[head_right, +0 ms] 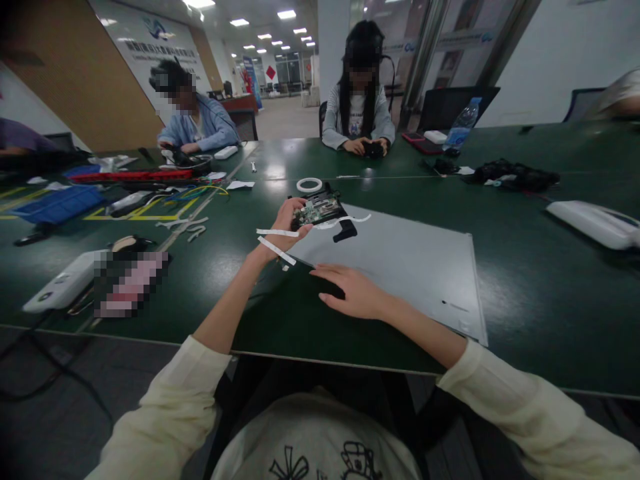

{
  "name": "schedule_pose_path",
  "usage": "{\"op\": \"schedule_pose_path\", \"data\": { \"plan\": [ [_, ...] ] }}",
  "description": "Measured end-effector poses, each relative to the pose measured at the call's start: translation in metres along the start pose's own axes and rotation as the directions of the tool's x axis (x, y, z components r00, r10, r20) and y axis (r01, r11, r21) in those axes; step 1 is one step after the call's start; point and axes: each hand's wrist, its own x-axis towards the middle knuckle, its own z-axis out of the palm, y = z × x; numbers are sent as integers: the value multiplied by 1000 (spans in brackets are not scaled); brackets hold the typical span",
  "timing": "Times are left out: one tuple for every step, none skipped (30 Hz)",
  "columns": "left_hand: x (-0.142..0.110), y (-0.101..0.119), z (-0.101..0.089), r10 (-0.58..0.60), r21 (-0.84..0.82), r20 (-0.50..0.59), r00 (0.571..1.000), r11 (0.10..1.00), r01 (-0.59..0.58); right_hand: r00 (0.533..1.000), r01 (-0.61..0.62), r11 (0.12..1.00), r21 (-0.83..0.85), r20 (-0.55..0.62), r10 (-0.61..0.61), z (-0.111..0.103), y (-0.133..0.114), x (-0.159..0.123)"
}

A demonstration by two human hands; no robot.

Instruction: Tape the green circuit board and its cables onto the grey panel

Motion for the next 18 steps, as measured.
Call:
{"op": "schedule_pose_path", "data": {
  "plan": [
    [0, 2, -1, 0, -5, 17, 1000, 1000, 0, 999, 31, 1000, 3, 20, -31, 2, -3, 0],
    [0, 4, -2, -2, -9, 35, 999, 1000, 3, 998, 58, 998, 8, 40, -58, 3, -5, -1],
    [0, 6, -3, -5, -12, 54, 999, 1000, 6, 995, 80, 997, 16, 58, -81, 3, -7, -1],
    [0, 9, -4, -9, -12, 71, 997, 1000, 10, 992, 99, 995, 27, 72, -101, 3, -9, -2],
    [0, 11, -5, -13, -11, 90, 996, 1000, 14, 989, 116, 993, 39, 83, -119, 3, -11, -3],
    [0, 14, -5, -16, -11, 111, 994, 1000, 17, 986, 131, 990, 52, 92, -136, 3, -13, -3],
    [-1, 16, -5, -16, -10, 135, 991, 1000, 17, 983, 148, 987, 66, 101, -154, 3, -14, -4],
    [-1, 17, -5, -14, -9, 155, 988, 1000, 16, 979, 165, 983, 80, 109, -173, 2, -17, -5],
    [-1, 18, -4, -12, -6, 170, 985, 1000, 13, 975, 180, 979, 92, 118, -191, 2, -19, -5],
    [-2, 19, -3, -10, -2, 184, 983, 1000, 11, 970, 196, 975, 105, 126, -208, 2, -22, -6],
    [-2, 19, -2, -8, 2, 198, 980, 1000, 8, 965, 211, 970, 118, 132, -226, 3, -25, -7],
    [-3, 19, 0, -8, 8, 214, 977, 1000, 6, 961, 222, 966, 131, 136, -239, 3, -28, -7],
    [-4, 19, 2, -7, 11, 231, 973, 1000, 4, 958, 231, 962, 142, 136, -251, 4, -30, -7],
    [-5, 19, 4, -5, 13, 252, 968, 1000, 2, 956, 239, 959, 152, 135, -260, 4, -33, -7],
    [-6, 20, 6, -4, 14, 275, 961, 1000, 0, 954, 248, 956, 159, 133, -269, 5, -35, -7],
    [-7, 20, 8, -5, 15, 298, 954, 1000, 1, 951, 257, 952, 165, 131, -279, 5, -37, -7],
    [-9, 21, 10, -10, 16, 320, 948, 1000, 5, 949, 265, 949, 169, 131, -288, 6, -38, -7],
    [-10, 21, 12, -18, 21, 338, 941, 1000, 12, 946, 271, 947, 173, 134, -295, 6, -39, -7]
  ]
}}
